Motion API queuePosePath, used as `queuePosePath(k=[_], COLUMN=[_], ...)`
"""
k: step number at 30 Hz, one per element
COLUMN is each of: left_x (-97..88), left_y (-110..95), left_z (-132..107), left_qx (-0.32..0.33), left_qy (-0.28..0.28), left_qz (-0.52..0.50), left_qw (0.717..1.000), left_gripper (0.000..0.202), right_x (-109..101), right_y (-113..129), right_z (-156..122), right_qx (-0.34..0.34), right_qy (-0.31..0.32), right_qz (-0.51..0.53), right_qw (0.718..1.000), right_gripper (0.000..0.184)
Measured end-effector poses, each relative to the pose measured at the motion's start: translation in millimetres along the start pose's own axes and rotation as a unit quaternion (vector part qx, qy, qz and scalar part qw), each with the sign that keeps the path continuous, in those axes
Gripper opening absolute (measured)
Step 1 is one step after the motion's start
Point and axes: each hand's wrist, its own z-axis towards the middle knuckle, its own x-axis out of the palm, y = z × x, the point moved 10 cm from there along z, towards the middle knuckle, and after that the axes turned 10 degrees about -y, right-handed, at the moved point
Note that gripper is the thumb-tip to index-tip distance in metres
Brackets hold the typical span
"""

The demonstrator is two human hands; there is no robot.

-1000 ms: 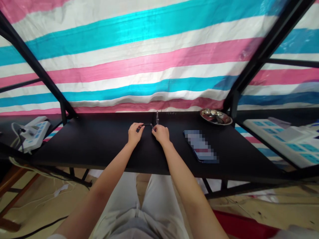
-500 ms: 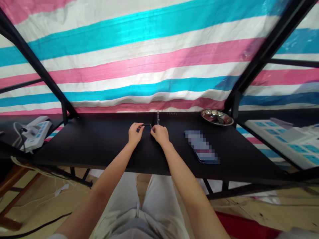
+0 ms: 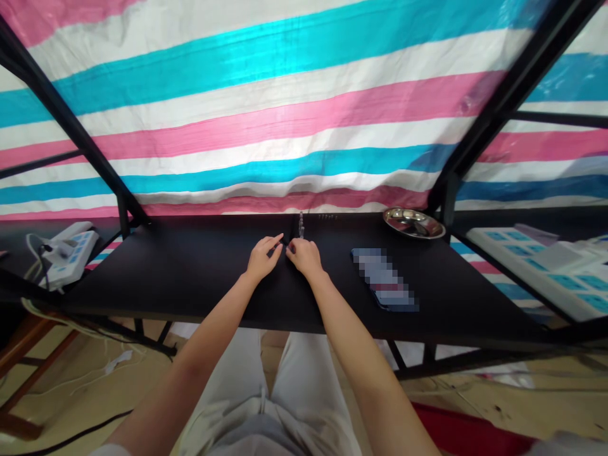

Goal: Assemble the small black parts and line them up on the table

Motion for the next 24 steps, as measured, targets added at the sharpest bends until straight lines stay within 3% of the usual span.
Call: queuePosePath(k=[16, 24], left_x=[-1.3, -1.1], left_y=[24.9, 24.5], left_z=[5.3, 5.1], left_qx=[-0.123, -0.114], left_qy=[-0.050, -0.054], left_qz=[-0.117, -0.141], left_qw=[0.984, 0.982], left_gripper=[0.013, 0.012], right_x=[-5.6, -11.1], right_y=[8.9, 13.6], right_z=[-0.4, -2.9], right_qx=[-0.060, -0.107], right_qy=[-0.048, -0.098], right_qz=[0.054, 0.098], right_qw=[0.996, 0.984], right_gripper=[0.018, 0.020])
